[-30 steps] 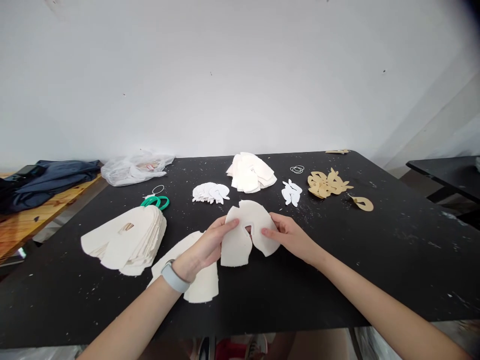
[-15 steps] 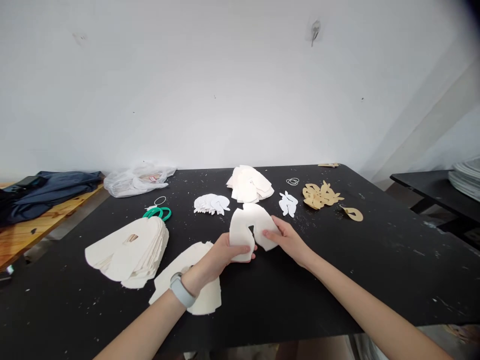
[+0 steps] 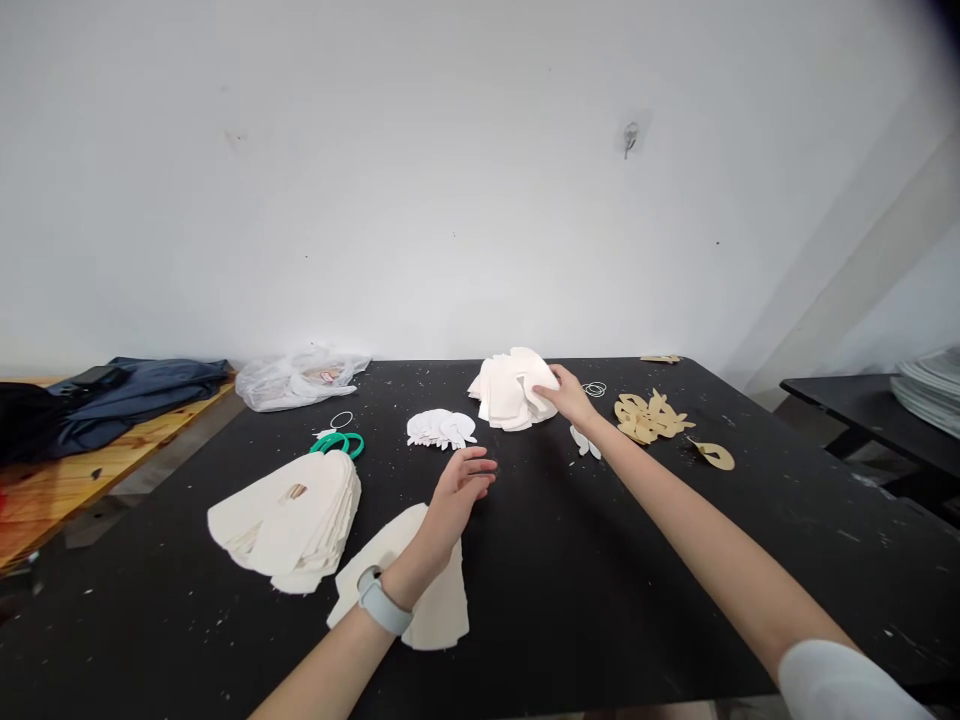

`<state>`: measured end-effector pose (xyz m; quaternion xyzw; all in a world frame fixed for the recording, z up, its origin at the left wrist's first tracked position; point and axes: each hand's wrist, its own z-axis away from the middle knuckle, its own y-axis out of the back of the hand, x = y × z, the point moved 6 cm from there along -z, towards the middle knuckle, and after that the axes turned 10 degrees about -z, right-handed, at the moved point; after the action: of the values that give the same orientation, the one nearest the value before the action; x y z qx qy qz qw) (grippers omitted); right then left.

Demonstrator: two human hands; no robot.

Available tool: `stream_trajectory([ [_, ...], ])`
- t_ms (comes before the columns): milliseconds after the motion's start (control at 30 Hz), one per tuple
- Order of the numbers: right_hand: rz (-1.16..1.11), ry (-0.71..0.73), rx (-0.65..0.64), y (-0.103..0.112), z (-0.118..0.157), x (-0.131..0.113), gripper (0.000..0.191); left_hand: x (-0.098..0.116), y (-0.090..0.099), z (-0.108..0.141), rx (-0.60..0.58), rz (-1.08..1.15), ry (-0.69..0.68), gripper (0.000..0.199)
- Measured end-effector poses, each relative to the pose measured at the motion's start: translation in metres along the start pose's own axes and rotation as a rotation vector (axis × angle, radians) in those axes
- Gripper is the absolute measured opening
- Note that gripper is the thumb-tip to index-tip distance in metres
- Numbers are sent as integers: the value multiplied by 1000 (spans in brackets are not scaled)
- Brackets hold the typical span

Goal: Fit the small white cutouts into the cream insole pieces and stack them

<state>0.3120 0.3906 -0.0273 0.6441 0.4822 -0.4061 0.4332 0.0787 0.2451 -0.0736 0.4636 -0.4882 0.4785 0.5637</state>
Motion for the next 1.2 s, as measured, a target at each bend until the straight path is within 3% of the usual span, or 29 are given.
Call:
stream_trajectory([
  [100,148,16,195,16,-19,10,51,1,8,-4,73,56,1,37],
  [200,260,8,306,50,-17,25,45,10,14,-3,102,99,-20,32],
  [333,376,-7,322,106,0,39,37,25,15,1,69,66,-112,22],
  [400,418,-3,268,122,12,44,32,30,15,1,39,-6,-177,20],
  [467,460,17,182,123,24,49,28,34,15,0,-12,-143,-232,19],
  [567,538,78,60,106,44,57,24,38,23,-1,-77,-555,-277,20],
  [667,599,125,-1,87,58,63,22,39,42,1,-115,-1025,-227,26],
  [733,615,136,-7,82,62,65,23,35,52,5,-240,-1178,-177,24],
  [800,615,139,5,83,62,65,22,28,59,9,-389,-1238,-90,13],
  [900,583,138,45,88,60,61,20,18,65,13,-515,-1260,42,30],
  [967,537,133,68,91,60,57,17,16,65,14,-531,-1254,46,35],
  [1200,253,118,150,94,68,42,13,13,62,10,-530,-1270,-61,23],
])
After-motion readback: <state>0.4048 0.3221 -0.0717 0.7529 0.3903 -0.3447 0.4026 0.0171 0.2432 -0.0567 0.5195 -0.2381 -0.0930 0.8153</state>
